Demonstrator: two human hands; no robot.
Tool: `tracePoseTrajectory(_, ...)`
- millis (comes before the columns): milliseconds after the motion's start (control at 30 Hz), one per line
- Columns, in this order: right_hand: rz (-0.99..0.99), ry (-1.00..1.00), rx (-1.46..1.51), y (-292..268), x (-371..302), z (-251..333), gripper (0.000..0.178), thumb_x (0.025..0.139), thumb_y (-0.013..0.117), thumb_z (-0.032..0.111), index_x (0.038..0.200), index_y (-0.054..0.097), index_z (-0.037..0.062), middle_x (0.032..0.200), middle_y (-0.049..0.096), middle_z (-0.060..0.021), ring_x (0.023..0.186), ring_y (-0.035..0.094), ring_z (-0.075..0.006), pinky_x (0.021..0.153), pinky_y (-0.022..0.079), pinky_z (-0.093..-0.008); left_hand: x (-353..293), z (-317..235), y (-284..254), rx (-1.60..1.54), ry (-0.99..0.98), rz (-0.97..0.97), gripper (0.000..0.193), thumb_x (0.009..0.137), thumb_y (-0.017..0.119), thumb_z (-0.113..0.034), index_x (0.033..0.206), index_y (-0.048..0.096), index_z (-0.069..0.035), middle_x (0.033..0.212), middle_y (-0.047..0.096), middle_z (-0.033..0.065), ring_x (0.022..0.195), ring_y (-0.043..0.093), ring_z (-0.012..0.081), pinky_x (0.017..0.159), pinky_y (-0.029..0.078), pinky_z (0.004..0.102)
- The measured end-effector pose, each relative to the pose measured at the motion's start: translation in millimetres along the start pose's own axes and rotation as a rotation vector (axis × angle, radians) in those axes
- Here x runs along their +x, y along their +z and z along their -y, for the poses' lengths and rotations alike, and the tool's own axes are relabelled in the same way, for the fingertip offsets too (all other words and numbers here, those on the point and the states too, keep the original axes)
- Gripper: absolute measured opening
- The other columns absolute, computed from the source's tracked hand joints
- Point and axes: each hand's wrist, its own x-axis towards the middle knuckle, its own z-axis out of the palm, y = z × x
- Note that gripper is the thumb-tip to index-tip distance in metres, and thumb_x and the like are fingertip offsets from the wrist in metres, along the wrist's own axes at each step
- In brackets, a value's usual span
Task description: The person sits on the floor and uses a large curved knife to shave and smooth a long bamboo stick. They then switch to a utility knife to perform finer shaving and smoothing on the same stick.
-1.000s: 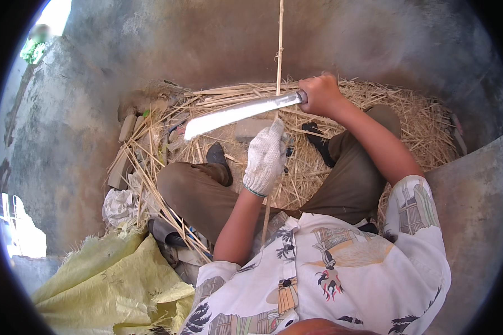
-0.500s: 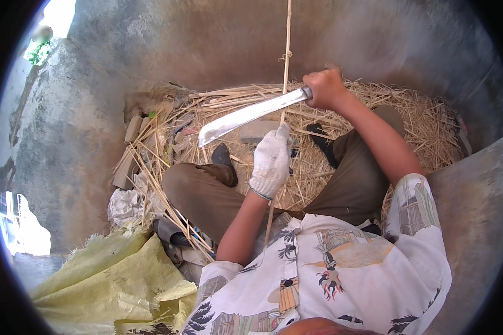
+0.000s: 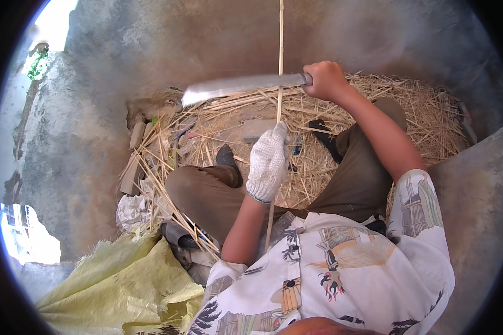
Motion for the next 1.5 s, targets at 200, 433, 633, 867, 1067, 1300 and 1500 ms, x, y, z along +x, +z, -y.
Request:
tracePoseTrajectory(200, -0.020, 0.292, 0.118, 0.6, 20.7, -23.4, 0.024, 0.080, 0.070, 0.035, 0.089, 0.074, 0.0126, 0.083, 0.074, -0.0118, 0.078, 0.074, -0.0323, 0.074, 0.059, -0.0472, -12.3, -2.3, 5.6, 0.116, 0.131, 0.017, 0.034, 0.104, 0.059, -0.040, 0.089, 0.061, -0.010, 0.061, 0.046, -0.0054, 0.049, 0.041, 0.0047, 0.045, 0.034, 0.0233)
tracePoseTrajectory(433, 0.004, 0.136, 0.030, 1.1, 8.0, -4.4, 0.024, 0.081, 0.068, 0.035, 0.091, 0.075, 0.0142, 0.082, 0.074, -0.0114, 0.078, 0.074, -0.0311, 0.073, 0.059, -0.0484, -4.3, -9.6, -1.2, -0.005, -0.025, -0.035, 0.039, 0.105, 0.056, -0.041, 0.087, 0.061, -0.007, 0.059, 0.046, -0.0014, 0.052, 0.048, 0.0083, 0.049, 0.039, 0.0268)
tracePoseTrajectory(633, -0.059, 0.309, 0.088, -5.9, 21.0, -33.1, 0.024, 0.083, 0.065, 0.036, 0.089, 0.075, 0.0148, 0.081, 0.074, -0.0111, 0.077, 0.073, -0.0315, 0.072, 0.058, -0.0455, -24.0, 0.7, -3.2, 0.742, 0.760, -0.075, 0.037, 0.107, 0.053, -0.035, 0.093, 0.063, -0.002, 0.059, 0.046, 0.0032, 0.056, 0.053, 0.0122, 0.054, 0.045, 0.0310)
tracePoseTrajectory(867, -0.041, 0.028, 0.033, 6.9, 5.5, 12.7, 0.023, 0.077, 0.069, 0.032, 0.087, 0.074, 0.0118, 0.080, 0.073, -0.0125, 0.075, 0.074, -0.0305, 0.071, 0.057, -0.0478, -75.6, -12.9, -16.3, 0.011, -0.274, -0.237, 0.042, 0.105, 0.055, -0.045, 0.081, 0.054, -0.011, 0.058, 0.043, -0.0054, 0.045, 0.038, 0.0036, 0.040, 0.030, 0.0222)
tracePoseTrajectory(1067, -0.031, -0.024, 0.005, 3.0, 13.5, 6.5, 0.021, 0.076, 0.072, 0.029, 0.088, 0.075, 0.0117, 0.079, 0.073, -0.0130, 0.075, 0.075, -0.0295, 0.068, 0.057, -0.0470, -110.3, 19.3, -20.3, 0.100, -0.142, -0.256, 0.042, 0.103, 0.059, -0.045, 0.079, 0.052, -0.011, 0.057, 0.044, -0.0030, 0.043, 0.036, 0.0066, 0.040, 0.030, 0.0249)
tracePoseTrajectory(1300, -0.090, 0.251, 0.110, -9.9, 1.6, 0.3, 0.023, 0.080, 0.070, 0.032, 0.088, 0.075, 0.0110, 0.079, 0.074, -0.0139, 0.074, 0.074, -0.0317, 0.068, 0.057, -0.0476, -124.7, 22.9, -22.2, 0.291, -0.289, -0.196, 0.041, 0.109, 0.048, -0.036, 0.090, 0.060, -0.002, 0.058, 0.050, 0.0060, 0.052, 0.053, 0.0130, 0.052, 0.045, 0.0312)
tracePoseTrajectory(1500, -0.054, -0.367, -0.046, 0.5, -14.4, 4.1, 0.028, 0.079, 0.069, 0.032, 0.092, 0.076, 0.0074, 0.081, 0.074, -0.0158, 0.075, 0.073, -0.0369, 0.075, 0.058, -0.0461, -128.6, 34.2, -27.6, 0.371, -0.169, -0.215, 0.047, 0.108, 0.050, -0.042, 0.082, 0.058, -0.004, 0.057, 0.050, 0.0050, 0.050, 0.051, 0.0115, 0.051, 0.043, 0.0318)
